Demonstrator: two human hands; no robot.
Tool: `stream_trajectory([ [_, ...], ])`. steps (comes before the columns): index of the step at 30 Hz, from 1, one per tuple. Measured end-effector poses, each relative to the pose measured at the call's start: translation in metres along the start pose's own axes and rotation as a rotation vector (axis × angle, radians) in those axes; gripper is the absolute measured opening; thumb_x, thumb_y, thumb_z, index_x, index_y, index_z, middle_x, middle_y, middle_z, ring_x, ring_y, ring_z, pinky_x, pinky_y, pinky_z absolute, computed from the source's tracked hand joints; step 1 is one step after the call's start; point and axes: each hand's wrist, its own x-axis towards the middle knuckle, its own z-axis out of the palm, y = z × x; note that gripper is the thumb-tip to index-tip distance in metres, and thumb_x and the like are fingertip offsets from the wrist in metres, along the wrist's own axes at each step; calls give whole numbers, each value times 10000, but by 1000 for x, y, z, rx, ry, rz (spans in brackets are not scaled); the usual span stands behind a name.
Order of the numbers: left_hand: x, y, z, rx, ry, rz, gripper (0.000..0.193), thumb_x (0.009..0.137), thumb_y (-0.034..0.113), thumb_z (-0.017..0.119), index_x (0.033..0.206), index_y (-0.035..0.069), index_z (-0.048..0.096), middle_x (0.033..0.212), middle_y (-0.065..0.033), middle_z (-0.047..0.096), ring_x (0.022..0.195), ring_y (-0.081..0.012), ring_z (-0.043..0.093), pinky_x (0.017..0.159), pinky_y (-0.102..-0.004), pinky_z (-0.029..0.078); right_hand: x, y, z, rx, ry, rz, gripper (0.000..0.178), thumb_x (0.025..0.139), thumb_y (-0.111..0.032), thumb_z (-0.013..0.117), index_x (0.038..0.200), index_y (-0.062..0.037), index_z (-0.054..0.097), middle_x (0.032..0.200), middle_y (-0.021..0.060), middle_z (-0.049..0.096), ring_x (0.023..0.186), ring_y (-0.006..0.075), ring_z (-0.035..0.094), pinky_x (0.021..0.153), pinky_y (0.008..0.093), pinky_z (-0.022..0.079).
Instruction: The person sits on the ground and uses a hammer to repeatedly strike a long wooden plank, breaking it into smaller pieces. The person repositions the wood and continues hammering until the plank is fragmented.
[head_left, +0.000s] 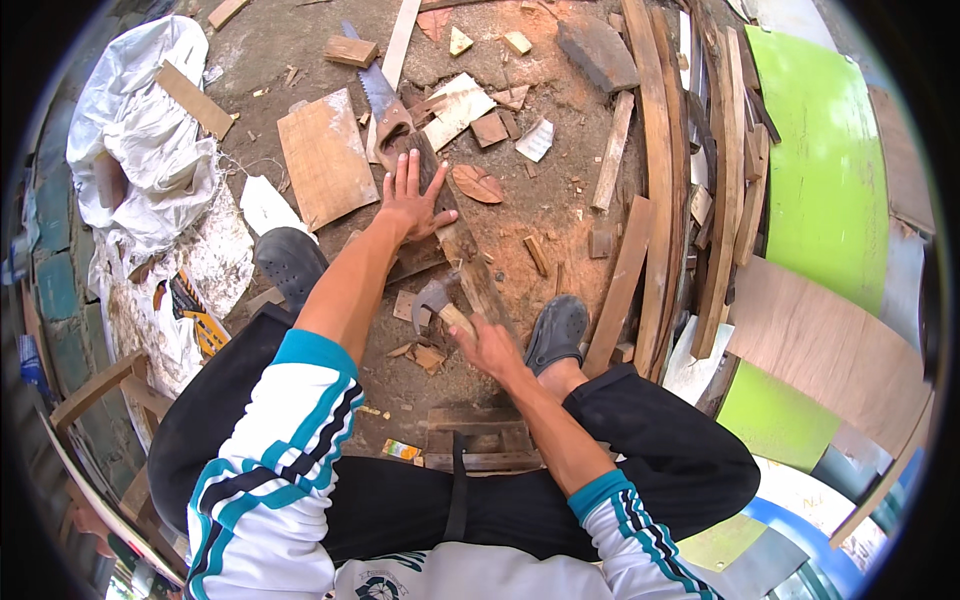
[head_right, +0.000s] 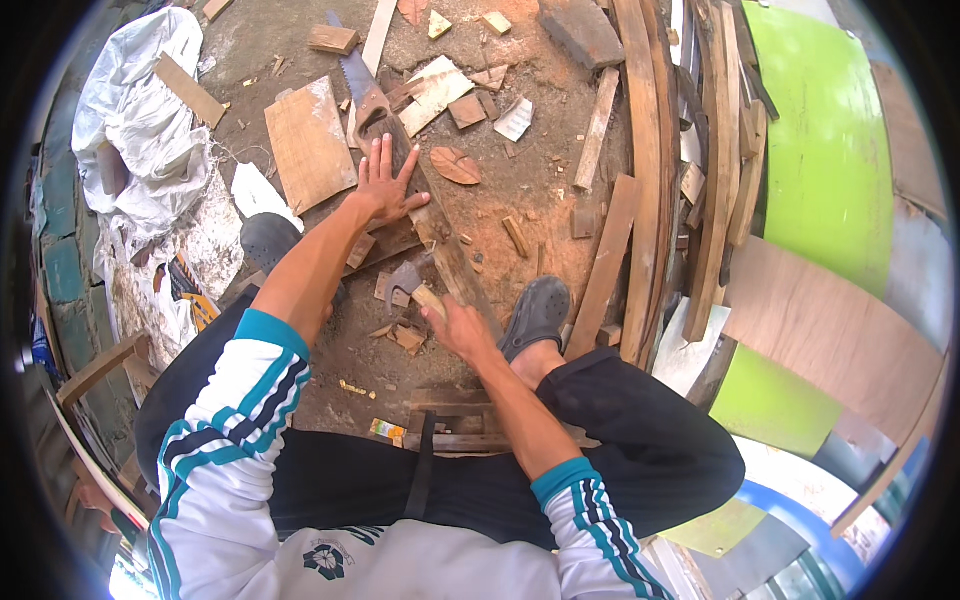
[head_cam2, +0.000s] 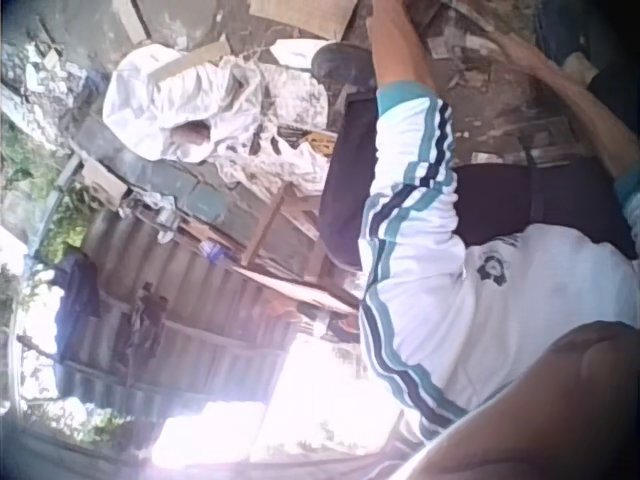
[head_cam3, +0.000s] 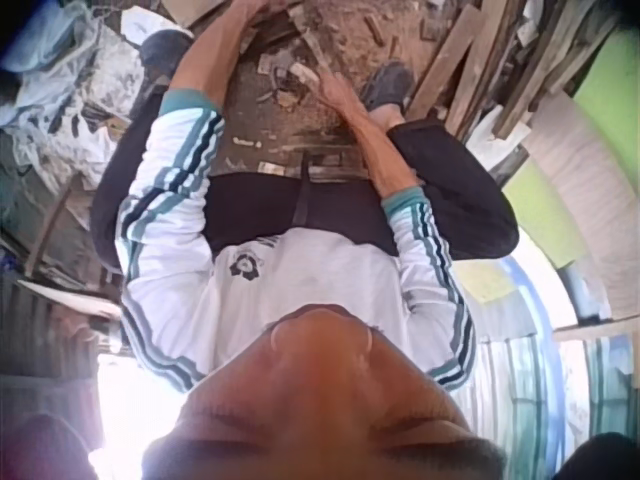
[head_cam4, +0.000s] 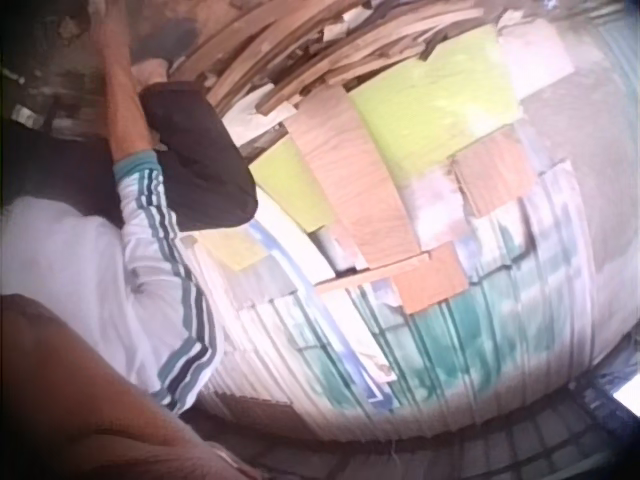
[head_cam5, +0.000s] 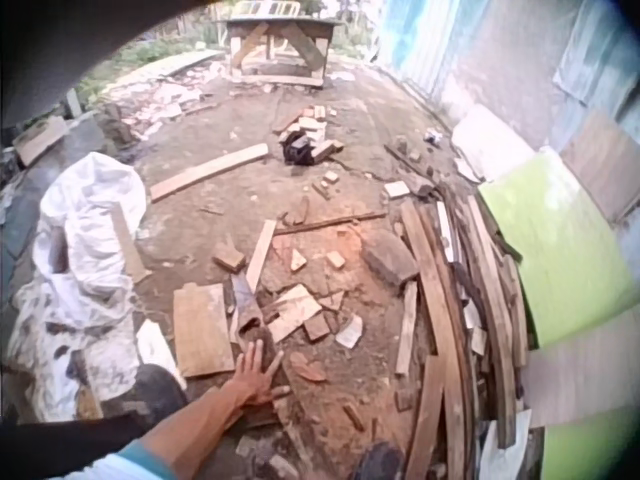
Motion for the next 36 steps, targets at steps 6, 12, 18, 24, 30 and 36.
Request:
stream_trajectory([
  [6, 2, -2, -6, 4, -30, -9, 929, 944, 722, 387, 1590, 298, -129, 1614, -223, -250, 1496, -385, -236, 1204, -559, -7, -11, -31, -5, -181, -84, -208, 442, 980, -465, 553, 1069, -32, 547, 768, 275, 666, 755, 499, 652, 663, 577, 506],
  [12, 4, -4, -7, 7, -38, 7, 930, 946, 718, 387, 1589, 292, -132, 1610, -236, -252, 1494, -401, -233, 1200, -563, -11, 5, -43, -10, 126, 362, -16, 416, 972, -443, 579, 1014, -31, 537, 759, 245, 665, 718, 477, 650, 630, 556, 511],
  [18, 6, -2, -9, 18, -92, -16, 936, 943, 718, 392, 1592, 283, -124, 1607, -246, -250, 1491, -412, -236, 1198, -564, -12, -14, -55, -8, -148, 31, -311, 418, 970, -454, 583, 1018, -41, 543, 704, 241, 652, 664, 466, 651, 592, 525, 522],
  [24, 7, 0, -8, 13, -66, 2, 915, 952, 715, 364, 1591, 281, -128, 1602, -250, -260, 1483, -414, -254, 1198, -561, -25, 14, -19, -8, 97, 224, -6, 398, 972, -431, 583, 1058, -44, 555, 705, 244, 652, 695, 461, 666, 618, 548, 517],
  [30, 7, -4, -9, 16, -104, -1, 895, 961, 705, 348, 1590, 285, -130, 1595, -256, -271, 1478, -417, -265, 1196, -563, -29, -20, -38, 8, -125, -27, -307, 404, 972, -454, 571, 1046, -57, 587, 732, 247, 664, 697, 468, 656, 641, 556, 520],
  [36, 5, -1, -9, 26, -99, 11, 892, 962, 705, 345, 1589, 288, -135, 1599, -252, -265, 1479, -420, -262, 1200, -552, -29, -29, 5, 26, 78, 116, 63, 453, 974, -489, 551, 1076, -51, 599, 759, 268, 669, 721, 471, 664, 645, 554, 520],
])
